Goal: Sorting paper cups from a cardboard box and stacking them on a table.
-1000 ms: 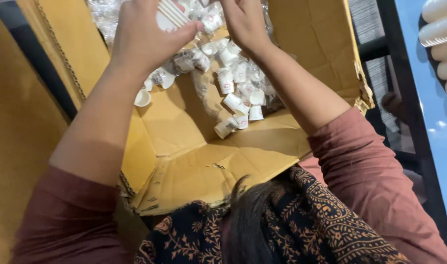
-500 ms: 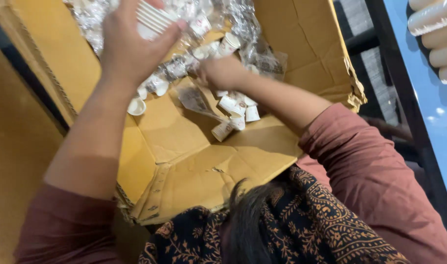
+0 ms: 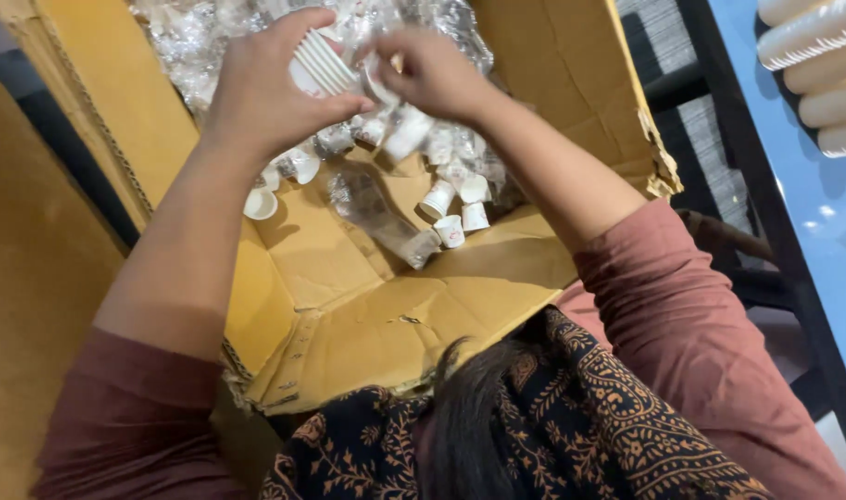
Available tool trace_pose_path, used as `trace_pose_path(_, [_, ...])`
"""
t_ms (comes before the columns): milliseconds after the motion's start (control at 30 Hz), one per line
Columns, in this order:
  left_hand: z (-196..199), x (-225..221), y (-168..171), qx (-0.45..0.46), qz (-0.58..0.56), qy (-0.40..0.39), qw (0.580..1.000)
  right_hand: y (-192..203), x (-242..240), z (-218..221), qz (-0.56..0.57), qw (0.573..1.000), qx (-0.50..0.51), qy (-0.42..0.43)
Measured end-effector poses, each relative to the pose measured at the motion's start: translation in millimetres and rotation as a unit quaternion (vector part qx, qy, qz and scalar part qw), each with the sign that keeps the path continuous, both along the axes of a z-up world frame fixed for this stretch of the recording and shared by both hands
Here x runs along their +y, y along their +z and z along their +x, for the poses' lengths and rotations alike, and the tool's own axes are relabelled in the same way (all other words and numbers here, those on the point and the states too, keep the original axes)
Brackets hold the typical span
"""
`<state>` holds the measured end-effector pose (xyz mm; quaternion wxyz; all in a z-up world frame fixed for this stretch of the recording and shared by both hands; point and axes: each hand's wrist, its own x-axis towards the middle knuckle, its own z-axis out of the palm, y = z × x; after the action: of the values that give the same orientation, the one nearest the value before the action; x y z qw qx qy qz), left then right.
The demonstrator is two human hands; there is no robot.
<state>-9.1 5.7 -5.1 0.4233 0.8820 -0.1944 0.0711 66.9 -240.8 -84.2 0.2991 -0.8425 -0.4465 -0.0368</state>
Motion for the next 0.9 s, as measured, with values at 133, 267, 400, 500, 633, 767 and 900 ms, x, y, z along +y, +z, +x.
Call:
trace_pose_path(133, [0, 1, -1, -0.034, 0.004, -0.015, 0.999, 49, -1, -7, 0.19, 0.939, 0.285, -0.037])
trace_pose_path(267, [-2, 1, 2, 0.004, -0.038, -0.068, 0.997, 33, -12, 9, 0.263, 0.88, 0.39, -0.062])
trace_pose_path(400, [-1, -2, 5, -0.01, -0.041, -0.07, 0.997, 30, -9, 14, 0.277, 0.869, 0.406, -0.06])
trace_pose_path(500, [0, -12, 9, -0.011, 0.027, -0.084, 0.996, 39, 7, -6, 0.274, 0.865, 0.419, 0.037])
trace_pose_path(633, [-9, -15, 23, 0.08, 0.042, -0.091, 0.992, 54, 6, -21, 0.189, 0.924, 0.331, -0.032])
trace_pose_path(767, [-2, 2, -1, -0.094, 0.004, -0.094, 0.991, 11, -46, 18, -0.255, 0.846, 0.468, -0.019])
trace_pose_path(900, [-8, -3, 15, -0.018, 0.006, -0.049, 0.999, -73, -62, -43, -0.685, 0.704, 0.171, 0.078])
